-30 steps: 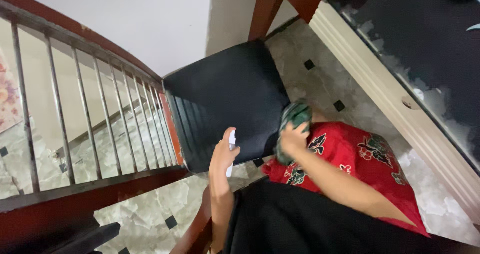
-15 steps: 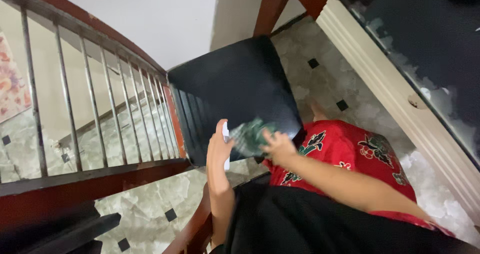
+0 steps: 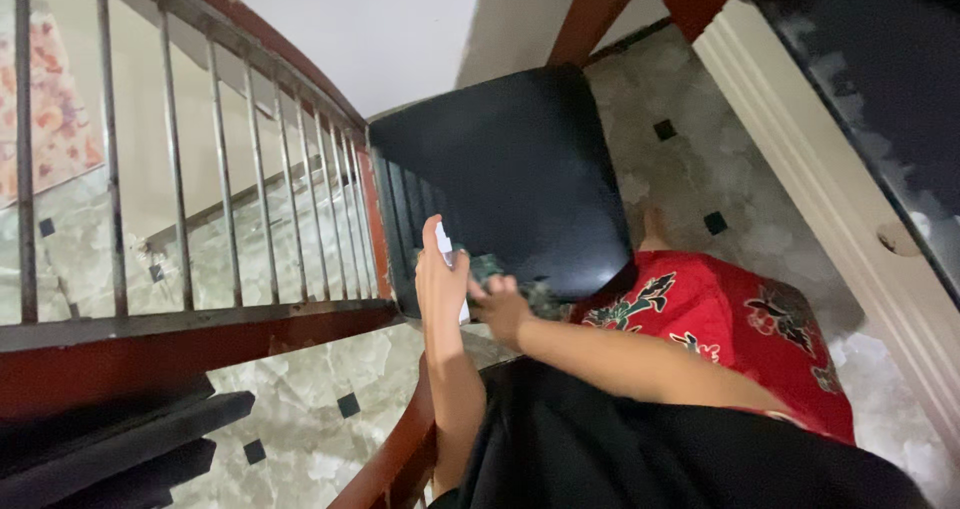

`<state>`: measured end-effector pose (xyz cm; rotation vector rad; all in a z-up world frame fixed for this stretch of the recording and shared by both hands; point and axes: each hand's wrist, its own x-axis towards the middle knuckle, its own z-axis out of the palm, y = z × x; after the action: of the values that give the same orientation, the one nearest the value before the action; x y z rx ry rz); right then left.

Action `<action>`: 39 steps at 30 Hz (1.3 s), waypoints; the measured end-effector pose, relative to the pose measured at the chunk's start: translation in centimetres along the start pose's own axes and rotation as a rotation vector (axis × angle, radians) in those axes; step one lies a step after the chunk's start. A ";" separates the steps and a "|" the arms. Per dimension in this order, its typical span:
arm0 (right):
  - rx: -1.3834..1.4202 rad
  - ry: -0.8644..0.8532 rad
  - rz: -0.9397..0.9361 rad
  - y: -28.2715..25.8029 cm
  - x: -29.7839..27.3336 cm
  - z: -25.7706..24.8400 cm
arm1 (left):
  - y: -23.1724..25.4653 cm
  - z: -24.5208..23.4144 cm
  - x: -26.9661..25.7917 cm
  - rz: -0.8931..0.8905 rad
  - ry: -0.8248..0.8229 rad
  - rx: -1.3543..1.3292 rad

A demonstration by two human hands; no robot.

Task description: The person cleans a dining area by spraying a cleaning solution and wiping surfaces with a cloth. They clean the tabletop, a tiered food container, and the seats and backrests of several chairs.

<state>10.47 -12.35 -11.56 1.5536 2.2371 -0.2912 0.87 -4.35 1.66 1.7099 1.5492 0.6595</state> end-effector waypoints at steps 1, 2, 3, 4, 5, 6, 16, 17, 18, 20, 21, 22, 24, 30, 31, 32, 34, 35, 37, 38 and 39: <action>0.118 0.138 -0.006 -1.1 1.5 0.2 | 0.0 -0.2 0.0 -0.009 0.021 -0.016; 0.238 0.274 -0.008 -2.1 2.7 0.5 | 0.1 -0.3 0.1 -0.036 0.033 -0.012; 0.359 0.410 -0.009 -2.6 3.5 0.8 | 0.2 -0.5 0.3 -0.063 0.045 -0.008; 0.382 0.427 -0.041 -2.6 3.9 1.2 | 0.2 -0.5 0.5 -0.086 0.055 -0.007; 0.405 0.444 -0.072 -2.4 4.3 1.3 | 0.1 -0.5 0.5 -0.081 0.066 -0.018; 0.430 0.460 -0.101 -2.1 4.6 1.1 | -0.1 -0.6 0.4 -0.076 0.073 -0.029; 0.476 -0.052 0.152 8.0 -5.2 -4.3 | -1.3 -0.9 1.3 -0.129 0.111 -0.066; 0.220 -0.049 0.056 10.1 -6.6 -4.4 | -1.4 -0.9 1.2 -0.130 0.123 -0.077; -0.037 -0.043 -0.043 12.5 -7.2 -4.8 | -1.5 -1.0 1.2 -0.132 0.139 -0.085; 0.076 0.099 0.095 14.6 -7.0 -5.7 | -1.4 -1.1 1.2 -0.147 0.160 -0.085; 0.133 0.173 0.163 15.2 -6.7 -5.9 | -1.4 -1.2 1.1 -0.160 0.166 -0.076; 0.104 0.136 0.207 14.6 -6.1 -5.8 | -1.3 -1.3 1.1 -0.169 0.166 -0.062; 0.042 0.059 0.298 11.5 -4.1 -5.0 | -1.1 -1.3 1.1 -0.162 0.201 -0.061; 0.086 0.436 -0.251 2.4 4.7 -3.3 | -1.5 -1.2 1.8 -0.233 0.162 -0.095; 0.134 0.649 -0.311 2.1 5.9 -3.4 | -1.8 -1.1 2.0 -0.214 0.178 -0.102; 0.092 0.491 -0.283 2.3 7.1 -3.8 | -2.1 -1.0 2.1 -0.209 0.209 -0.108; -0.002 0.177 -0.228 3.3 10.2 -5.8 | -2.5 -0.8 2.3 -0.198 0.268 -0.119; -0.051 0.276 -0.158 3.7 11.6 -7.2 | -2.6 -0.9 2.4 -0.208 0.267 -0.135; 0.007 0.407 -0.030 3.9 13.5 -10.2 | -2.5 -1.1 2.5 -0.222 0.260 -0.172; 0.113 0.436 0.030 4.0 14.0 -11.4 | -2.5 -1.2 2.5 -0.192 0.288 -0.178; 0.219 0.464 0.089 3.9 14.3 -12.5 | -2.4 -1.3 2.6 -0.161 0.315 -0.184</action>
<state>7.20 6.01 -6.38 2.0000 2.5360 -0.1656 -1.28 -1.56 0.33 1.3769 1.7579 0.9903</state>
